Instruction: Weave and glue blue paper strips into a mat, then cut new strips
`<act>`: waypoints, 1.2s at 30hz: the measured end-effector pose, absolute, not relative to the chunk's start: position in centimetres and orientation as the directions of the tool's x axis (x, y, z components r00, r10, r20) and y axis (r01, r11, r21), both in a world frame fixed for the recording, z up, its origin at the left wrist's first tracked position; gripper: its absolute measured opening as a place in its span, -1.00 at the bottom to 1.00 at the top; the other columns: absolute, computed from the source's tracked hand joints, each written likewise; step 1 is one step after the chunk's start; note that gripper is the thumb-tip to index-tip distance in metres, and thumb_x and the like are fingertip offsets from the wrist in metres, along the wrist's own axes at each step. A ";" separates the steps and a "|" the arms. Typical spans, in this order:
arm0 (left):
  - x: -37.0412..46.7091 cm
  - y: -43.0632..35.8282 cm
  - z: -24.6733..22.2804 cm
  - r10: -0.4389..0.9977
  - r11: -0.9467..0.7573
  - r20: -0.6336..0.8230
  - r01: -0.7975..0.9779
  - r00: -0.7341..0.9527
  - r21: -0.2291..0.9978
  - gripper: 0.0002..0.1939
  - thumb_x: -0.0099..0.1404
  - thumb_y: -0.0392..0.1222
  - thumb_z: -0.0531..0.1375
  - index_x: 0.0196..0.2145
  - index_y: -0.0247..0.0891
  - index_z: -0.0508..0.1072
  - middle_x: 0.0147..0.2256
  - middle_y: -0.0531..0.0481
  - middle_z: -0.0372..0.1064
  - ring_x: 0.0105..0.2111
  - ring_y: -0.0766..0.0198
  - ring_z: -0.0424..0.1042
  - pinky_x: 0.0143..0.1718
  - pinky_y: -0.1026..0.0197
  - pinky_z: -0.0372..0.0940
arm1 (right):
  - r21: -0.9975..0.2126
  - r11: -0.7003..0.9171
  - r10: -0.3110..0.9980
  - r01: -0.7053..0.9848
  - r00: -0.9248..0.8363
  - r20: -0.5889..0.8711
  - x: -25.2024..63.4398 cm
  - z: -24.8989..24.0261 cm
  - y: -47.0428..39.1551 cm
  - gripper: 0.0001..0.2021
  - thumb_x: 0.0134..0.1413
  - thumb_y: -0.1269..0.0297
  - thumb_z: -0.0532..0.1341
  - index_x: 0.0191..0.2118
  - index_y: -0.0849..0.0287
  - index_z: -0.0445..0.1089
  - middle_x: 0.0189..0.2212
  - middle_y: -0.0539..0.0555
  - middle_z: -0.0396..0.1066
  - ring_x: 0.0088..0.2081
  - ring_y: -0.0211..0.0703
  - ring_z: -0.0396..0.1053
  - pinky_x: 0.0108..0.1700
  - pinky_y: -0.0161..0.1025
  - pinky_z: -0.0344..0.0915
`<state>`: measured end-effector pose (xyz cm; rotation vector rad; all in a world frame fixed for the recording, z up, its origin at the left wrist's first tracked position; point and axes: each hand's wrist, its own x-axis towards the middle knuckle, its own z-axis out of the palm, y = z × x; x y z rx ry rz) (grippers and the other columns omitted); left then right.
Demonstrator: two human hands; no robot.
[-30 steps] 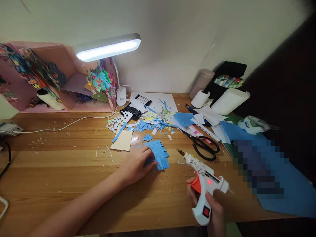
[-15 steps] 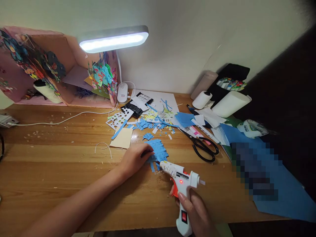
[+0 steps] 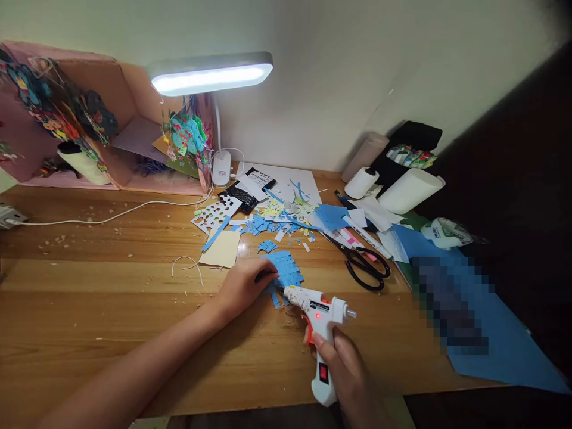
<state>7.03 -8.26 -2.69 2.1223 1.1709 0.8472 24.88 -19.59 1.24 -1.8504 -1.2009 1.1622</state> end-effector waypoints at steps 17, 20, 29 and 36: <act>7.0 -8.3 -2.6 0.861 -0.480 0.269 0.515 0.432 0.710 -0.92 0.25 -0.21 0.16 -0.35 -0.22 0.44 -0.40 0.07 0.43 -0.39 0.32 0.38 -0.34 0.29 0.23 | -0.843 -0.429 0.899 0.325 0.244 -0.364 25.0 0.7 -19.9 -0.53 -0.09 -0.15 0.07 -0.43 0.19 0.46 -0.40 0.12 0.46 -0.32 -0.04 0.36 -0.26 -0.25 0.24; 7.0 -8.4 -2.6 0.859 -0.484 0.271 0.516 0.435 0.707 -0.94 0.25 -0.22 0.16 -0.36 -0.22 0.44 -0.39 0.07 0.43 -0.38 0.32 0.38 -0.33 0.29 0.23 | -0.857 -0.440 0.886 0.267 0.285 -0.366 24.8 0.6 -20.0 -0.52 -0.11 -0.15 0.11 -0.36 0.20 0.48 -0.34 0.15 0.47 -0.25 0.01 0.36 -0.20 -0.22 0.24; 7.0 -8.3 -2.4 0.847 -0.502 0.278 0.511 0.452 0.698 -0.94 0.24 -0.23 0.17 -0.37 -0.23 0.43 -0.40 0.07 0.41 -0.38 0.32 0.37 -0.32 0.29 0.21 | -0.906 -0.423 0.871 0.004 0.276 -0.406 25.9 -1.5 -20.8 -0.57 -0.17 -0.08 0.18 -0.32 0.20 0.46 -0.44 0.10 0.46 -0.42 -0.08 0.32 -0.41 -0.25 0.24; 7.0 -8.4 -2.2 0.836 -0.514 0.266 0.512 0.480 0.689 -0.92 0.25 -0.21 0.17 -0.38 -0.25 0.42 -0.37 0.02 0.39 -0.34 0.29 0.35 -0.28 0.24 0.22 | -0.930 -0.249 0.919 -0.269 0.238 -0.314 29.1 -2.7 -19.9 -0.64 -0.22 -0.07 0.20 -0.51 0.19 0.37 -0.72 0.00 0.18 -0.67 -0.28 0.01 -0.64 -0.31 -0.05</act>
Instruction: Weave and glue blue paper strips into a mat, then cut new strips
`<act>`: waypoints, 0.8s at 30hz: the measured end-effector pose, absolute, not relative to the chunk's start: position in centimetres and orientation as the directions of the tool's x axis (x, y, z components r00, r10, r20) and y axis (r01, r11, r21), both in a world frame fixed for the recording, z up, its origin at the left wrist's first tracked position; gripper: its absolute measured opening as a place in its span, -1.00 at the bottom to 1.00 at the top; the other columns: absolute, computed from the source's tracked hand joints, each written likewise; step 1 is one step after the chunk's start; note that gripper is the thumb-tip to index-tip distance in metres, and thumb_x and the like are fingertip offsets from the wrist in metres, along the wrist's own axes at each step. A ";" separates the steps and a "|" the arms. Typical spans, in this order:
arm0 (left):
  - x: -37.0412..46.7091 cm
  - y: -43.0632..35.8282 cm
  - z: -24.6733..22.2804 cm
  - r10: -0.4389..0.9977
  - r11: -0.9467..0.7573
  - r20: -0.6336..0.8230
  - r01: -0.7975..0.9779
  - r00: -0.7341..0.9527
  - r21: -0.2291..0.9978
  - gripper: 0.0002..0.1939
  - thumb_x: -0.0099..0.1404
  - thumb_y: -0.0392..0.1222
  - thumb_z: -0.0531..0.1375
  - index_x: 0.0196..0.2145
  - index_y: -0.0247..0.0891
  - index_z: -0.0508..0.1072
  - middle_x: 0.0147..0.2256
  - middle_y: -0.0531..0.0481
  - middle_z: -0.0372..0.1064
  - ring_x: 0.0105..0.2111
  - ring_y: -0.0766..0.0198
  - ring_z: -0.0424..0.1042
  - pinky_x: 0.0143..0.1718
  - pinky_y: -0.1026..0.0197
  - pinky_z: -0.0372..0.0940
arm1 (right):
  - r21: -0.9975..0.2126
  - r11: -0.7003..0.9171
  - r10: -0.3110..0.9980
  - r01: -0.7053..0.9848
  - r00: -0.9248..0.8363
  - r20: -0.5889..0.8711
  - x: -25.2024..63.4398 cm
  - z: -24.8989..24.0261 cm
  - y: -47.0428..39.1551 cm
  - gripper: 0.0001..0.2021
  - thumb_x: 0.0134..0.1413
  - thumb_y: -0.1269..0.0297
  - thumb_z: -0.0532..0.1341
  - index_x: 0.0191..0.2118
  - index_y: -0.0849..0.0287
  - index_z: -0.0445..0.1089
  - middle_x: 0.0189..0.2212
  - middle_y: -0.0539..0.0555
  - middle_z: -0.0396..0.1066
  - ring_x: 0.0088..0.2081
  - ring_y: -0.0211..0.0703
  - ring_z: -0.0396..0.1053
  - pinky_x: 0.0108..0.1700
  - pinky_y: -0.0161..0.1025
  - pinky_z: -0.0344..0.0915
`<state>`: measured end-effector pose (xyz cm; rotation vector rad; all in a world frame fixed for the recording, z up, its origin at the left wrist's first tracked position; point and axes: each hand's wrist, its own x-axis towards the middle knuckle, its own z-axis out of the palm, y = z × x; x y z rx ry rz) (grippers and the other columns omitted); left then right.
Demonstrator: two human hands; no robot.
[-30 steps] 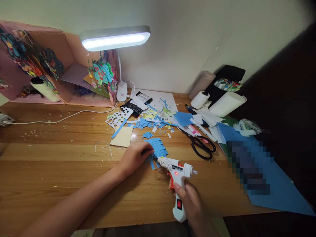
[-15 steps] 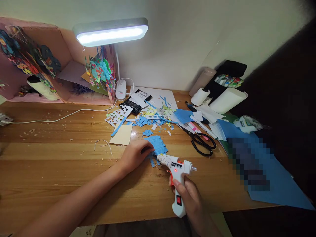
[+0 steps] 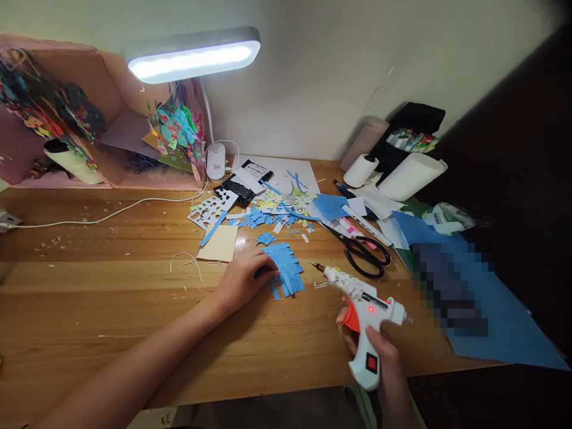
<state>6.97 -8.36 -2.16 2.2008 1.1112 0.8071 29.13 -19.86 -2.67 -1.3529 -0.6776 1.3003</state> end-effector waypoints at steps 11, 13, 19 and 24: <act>6.9 -9.1 -1.4 0.787 -0.520 0.209 0.441 0.581 0.731 -0.91 0.23 -0.18 0.19 -0.36 -0.22 0.47 -0.31 -0.03 0.36 -0.30 0.27 0.34 -0.25 0.21 0.24 | -0.893 -0.186 0.934 -0.409 0.208 -0.290 28.7 -2.3 -18.4 -0.63 -0.14 -0.05 0.15 -0.37 0.19 0.38 -0.70 -0.07 0.04 -0.63 -0.29 -0.07 -0.61 -0.34 -0.03; 7.0 -9.3 -1.2 0.782 -0.514 0.195 0.436 0.592 0.738 -0.90 0.23 -0.17 0.19 -0.35 -0.21 0.47 -0.30 -0.02 0.35 -0.29 0.27 0.34 -0.24 0.21 0.24 | -0.883 -0.192 0.924 -0.428 0.224 -0.310 28.6 -2.3 -18.5 -0.62 -0.16 -0.04 0.17 -0.36 0.20 0.39 -0.70 -0.08 0.04 -0.63 -0.30 -0.07 -0.61 -0.34 -0.04; 7.1 -9.6 -0.6 0.787 -0.492 0.136 0.480 0.602 0.726 -0.82 0.24 -0.06 0.16 -0.31 -0.21 0.46 -0.27 -0.03 0.34 -0.26 0.25 0.34 -0.20 0.17 0.23 | -0.883 -0.160 0.929 -0.440 0.235 -0.286 28.3 -1.6 -18.6 -0.64 -0.11 -0.03 0.15 -0.36 0.21 0.38 -0.69 -0.08 0.04 -0.62 -0.30 -0.10 -0.58 -0.34 -0.06; 7.3 -9.5 -1.5 0.814 -0.509 0.192 0.514 0.549 0.690 -0.87 0.30 -0.24 0.07 -0.32 -0.23 0.42 -0.29 -0.04 0.35 -0.27 0.25 0.33 -0.22 0.18 0.23 | -0.889 -0.175 0.924 -0.423 0.242 -0.297 28.3 -1.6 -18.6 -0.65 -0.12 -0.03 0.14 -0.36 0.19 0.37 -0.69 -0.09 0.03 -0.62 -0.29 -0.12 -0.58 -0.32 -0.09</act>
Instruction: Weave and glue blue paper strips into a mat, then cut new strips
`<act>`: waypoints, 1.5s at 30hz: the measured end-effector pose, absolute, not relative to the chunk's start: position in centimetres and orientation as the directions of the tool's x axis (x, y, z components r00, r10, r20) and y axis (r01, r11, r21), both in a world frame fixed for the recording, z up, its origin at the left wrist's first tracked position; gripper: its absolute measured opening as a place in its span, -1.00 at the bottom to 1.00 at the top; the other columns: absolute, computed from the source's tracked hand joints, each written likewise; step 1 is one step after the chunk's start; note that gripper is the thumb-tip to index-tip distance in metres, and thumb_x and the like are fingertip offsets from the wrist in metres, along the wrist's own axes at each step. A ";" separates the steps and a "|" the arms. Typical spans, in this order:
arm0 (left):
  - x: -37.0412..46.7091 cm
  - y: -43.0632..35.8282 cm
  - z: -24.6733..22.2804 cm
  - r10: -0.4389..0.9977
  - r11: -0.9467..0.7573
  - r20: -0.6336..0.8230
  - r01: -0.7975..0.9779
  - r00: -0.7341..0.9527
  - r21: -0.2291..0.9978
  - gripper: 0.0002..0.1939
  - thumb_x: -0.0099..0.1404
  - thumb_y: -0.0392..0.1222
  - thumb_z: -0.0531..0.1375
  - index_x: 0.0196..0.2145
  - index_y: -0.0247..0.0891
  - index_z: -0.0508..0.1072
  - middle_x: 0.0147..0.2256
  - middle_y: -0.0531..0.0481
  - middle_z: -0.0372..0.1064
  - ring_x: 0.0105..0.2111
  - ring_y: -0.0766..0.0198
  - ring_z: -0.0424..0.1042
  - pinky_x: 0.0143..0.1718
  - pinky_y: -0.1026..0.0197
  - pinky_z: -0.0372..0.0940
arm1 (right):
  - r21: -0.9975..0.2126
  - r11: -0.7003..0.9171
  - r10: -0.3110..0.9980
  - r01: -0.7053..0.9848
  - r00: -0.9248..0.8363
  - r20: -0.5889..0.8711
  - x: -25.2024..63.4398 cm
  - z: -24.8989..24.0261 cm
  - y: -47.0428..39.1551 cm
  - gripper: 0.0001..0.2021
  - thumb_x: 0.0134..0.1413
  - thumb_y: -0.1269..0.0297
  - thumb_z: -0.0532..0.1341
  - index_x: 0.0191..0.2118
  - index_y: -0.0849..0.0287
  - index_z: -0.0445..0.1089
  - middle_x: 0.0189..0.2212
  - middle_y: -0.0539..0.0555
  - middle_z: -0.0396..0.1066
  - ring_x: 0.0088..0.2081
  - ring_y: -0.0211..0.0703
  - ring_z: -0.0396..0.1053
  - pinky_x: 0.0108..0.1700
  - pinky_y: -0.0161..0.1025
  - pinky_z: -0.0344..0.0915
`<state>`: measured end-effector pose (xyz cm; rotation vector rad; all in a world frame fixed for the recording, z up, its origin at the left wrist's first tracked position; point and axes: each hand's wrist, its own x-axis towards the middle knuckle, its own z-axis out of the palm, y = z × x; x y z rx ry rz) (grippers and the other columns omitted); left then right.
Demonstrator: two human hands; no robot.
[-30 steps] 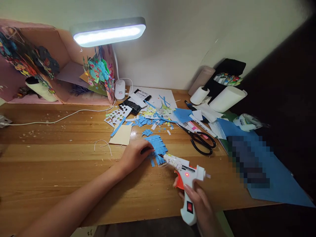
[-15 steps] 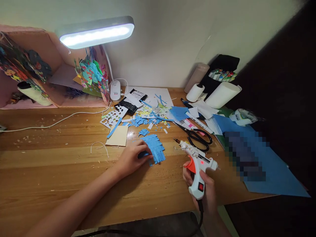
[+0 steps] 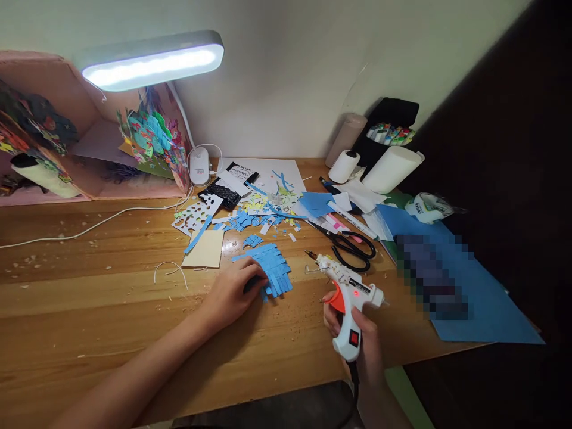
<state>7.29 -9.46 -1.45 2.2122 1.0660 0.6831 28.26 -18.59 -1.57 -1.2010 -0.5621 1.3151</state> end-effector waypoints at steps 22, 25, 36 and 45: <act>9.7 -9.7 0.4 0.821 -0.553 0.061 0.763 0.568 0.334 -0.64 0.16 0.10 0.14 -0.26 -0.26 0.29 -0.31 -0.09 0.32 -0.32 0.11 0.32 -0.34 0.13 0.19 | -0.861 -0.186 0.921 -0.473 0.222 -0.321 28.3 -1.9 -18.6 -0.66 -0.11 -0.01 0.15 -0.41 0.22 0.38 -0.69 -0.07 0.06 -0.62 -0.31 -0.09 -0.58 -0.34 -0.08; 9.5 -9.1 0.9 0.831 -0.511 0.008 0.758 0.556 0.406 -0.69 0.22 0.08 0.08 -0.29 -0.25 0.32 -0.31 -0.08 0.32 -0.34 0.15 0.32 -0.35 0.15 0.18 | -0.857 -0.177 0.923 -0.485 0.221 -0.316 28.3 -1.9 -18.6 -0.69 -0.11 0.02 0.17 -0.41 0.21 0.37 -0.69 -0.08 0.05 -0.61 -0.31 -0.09 -0.58 -0.35 -0.10; 8.9 -7.5 -1.4 0.881 -0.420 0.102 0.665 0.462 0.617 -0.82 0.31 -0.14 0.05 -0.34 -0.25 0.38 -0.37 0.00 0.39 -0.40 0.28 0.32 -0.39 0.27 0.16 | -0.929 -0.215 0.909 -0.301 0.287 -0.303 28.0 -3.3 -19.7 -0.73 -0.16 0.06 0.21 -0.45 0.19 0.39 -0.60 0.00 0.30 -0.57 -0.24 0.16 -0.56 -0.32 0.09; 8.8 -7.3 -2.0 0.896 -0.404 0.128 0.660 0.425 0.634 -0.84 0.29 -0.13 0.09 -0.32 -0.23 0.42 -0.41 0.02 0.41 -0.42 0.29 0.33 -0.42 0.28 0.15 | -0.932 -0.348 0.913 0.097 0.260 -0.314 27.4 -3.0 -20.4 -0.60 -0.10 -0.08 0.18 -0.33 0.19 0.45 -0.43 0.09 0.44 -0.37 -0.08 0.34 -0.35 -0.24 0.27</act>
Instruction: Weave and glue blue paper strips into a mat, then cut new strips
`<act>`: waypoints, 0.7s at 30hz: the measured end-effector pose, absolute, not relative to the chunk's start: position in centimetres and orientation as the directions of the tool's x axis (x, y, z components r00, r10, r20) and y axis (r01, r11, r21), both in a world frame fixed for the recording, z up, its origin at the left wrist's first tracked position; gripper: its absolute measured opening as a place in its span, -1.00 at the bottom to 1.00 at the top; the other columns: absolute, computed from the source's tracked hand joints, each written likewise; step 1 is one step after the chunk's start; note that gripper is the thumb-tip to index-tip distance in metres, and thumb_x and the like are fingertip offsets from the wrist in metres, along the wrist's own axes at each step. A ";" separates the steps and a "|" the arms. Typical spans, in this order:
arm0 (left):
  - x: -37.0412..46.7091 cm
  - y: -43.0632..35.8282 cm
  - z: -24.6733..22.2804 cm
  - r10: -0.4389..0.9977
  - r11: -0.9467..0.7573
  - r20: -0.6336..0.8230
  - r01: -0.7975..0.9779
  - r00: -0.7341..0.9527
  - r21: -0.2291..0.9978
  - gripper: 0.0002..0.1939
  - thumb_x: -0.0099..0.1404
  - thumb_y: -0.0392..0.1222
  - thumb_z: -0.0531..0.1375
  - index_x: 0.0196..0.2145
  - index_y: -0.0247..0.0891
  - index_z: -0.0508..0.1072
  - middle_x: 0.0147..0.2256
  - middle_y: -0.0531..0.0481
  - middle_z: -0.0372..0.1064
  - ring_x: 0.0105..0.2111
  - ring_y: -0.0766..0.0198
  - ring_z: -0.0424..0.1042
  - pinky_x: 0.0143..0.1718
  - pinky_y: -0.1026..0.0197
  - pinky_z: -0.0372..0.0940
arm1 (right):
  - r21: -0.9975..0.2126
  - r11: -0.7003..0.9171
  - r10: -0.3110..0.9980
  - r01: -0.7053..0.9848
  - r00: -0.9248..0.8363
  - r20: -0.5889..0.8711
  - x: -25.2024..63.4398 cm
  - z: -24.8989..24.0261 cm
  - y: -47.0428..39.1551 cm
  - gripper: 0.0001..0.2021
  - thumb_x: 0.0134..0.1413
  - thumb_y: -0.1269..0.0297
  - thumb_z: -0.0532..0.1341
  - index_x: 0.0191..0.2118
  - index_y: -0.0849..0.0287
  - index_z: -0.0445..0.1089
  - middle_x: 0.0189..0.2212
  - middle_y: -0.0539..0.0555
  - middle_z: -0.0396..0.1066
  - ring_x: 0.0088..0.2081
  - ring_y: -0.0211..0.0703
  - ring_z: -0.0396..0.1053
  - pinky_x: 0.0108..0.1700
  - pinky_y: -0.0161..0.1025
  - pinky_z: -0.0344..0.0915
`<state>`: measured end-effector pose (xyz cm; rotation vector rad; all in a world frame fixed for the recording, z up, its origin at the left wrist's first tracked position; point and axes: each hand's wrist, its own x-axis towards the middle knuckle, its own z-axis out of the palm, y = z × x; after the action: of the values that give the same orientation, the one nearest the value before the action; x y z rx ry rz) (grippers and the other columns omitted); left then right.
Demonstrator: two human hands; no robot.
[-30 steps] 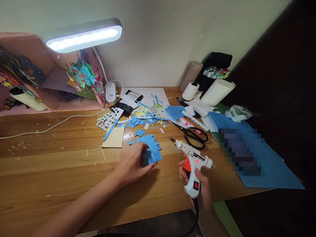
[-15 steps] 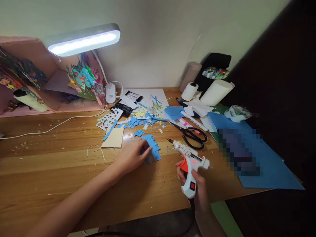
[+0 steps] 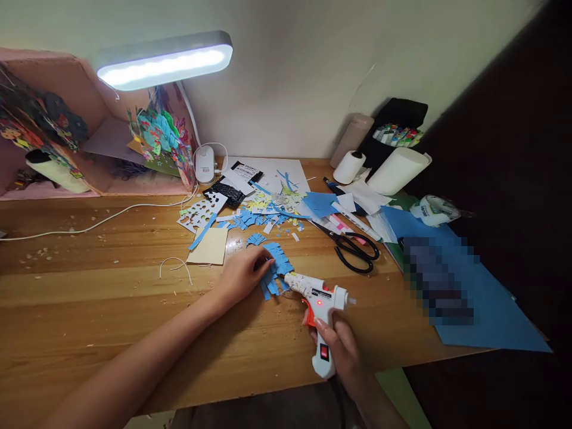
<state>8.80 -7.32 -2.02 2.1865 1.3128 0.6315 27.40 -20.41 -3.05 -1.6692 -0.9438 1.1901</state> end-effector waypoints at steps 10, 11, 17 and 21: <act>8.8 -7.5 -2.4 0.892 -0.415 0.156 0.630 0.425 0.656 -0.84 0.29 -0.13 0.09 -0.32 -0.23 0.41 -0.39 0.02 0.41 -0.38 0.28 0.34 -0.38 0.27 0.18 | -0.927 -0.359 0.903 0.113 0.294 -0.313 26.7 -2.6 -20.3 -0.52 -0.12 -0.16 0.17 -0.29 0.20 0.46 -0.36 0.14 0.46 -0.32 -0.03 0.37 -0.31 -0.24 0.30; 8.8 -7.5 -2.4 0.891 -0.417 0.159 0.626 0.426 0.659 -0.85 0.29 -0.13 0.09 -0.32 -0.23 0.40 -0.39 0.02 0.40 -0.38 0.28 0.34 -0.38 0.27 0.18 | -0.922 -0.369 0.899 0.120 0.300 -0.321 26.5 -2.4 -20.4 -0.52 -0.12 -0.16 0.16 -0.29 0.20 0.46 -0.36 0.14 0.46 -0.30 -0.02 0.36 -0.28 -0.23 0.30; 8.7 -7.5 -2.2 0.891 -0.416 0.165 0.615 0.423 0.669 -0.84 0.29 -0.12 0.09 -0.37 -0.25 0.37 -0.41 0.03 0.39 -0.40 0.29 0.33 -0.40 0.28 0.16 | -0.893 -0.408 0.890 0.189 0.301 -0.343 26.1 -1.3 -20.5 -0.54 -0.08 -0.18 0.12 -0.41 0.18 0.43 -0.40 0.11 0.43 -0.33 -0.05 0.33 -0.25 -0.23 0.25; 8.7 -7.5 -2.3 0.887 -0.424 0.172 0.609 0.428 0.671 -0.82 0.29 -0.11 0.09 -0.38 -0.25 0.37 -0.41 0.03 0.38 -0.42 0.30 0.31 -0.41 0.28 0.15 | -0.903 -0.386 0.899 0.187 0.297 -0.323 26.0 -1.3 -20.4 -0.53 -0.06 -0.18 0.10 -0.39 0.18 0.43 -0.44 0.08 0.40 -0.37 -0.09 0.30 -0.29 -0.25 0.23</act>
<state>8.71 -7.52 -2.26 2.1659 1.2588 0.7064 26.01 -20.38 -1.34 -1.7766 -0.9812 1.1380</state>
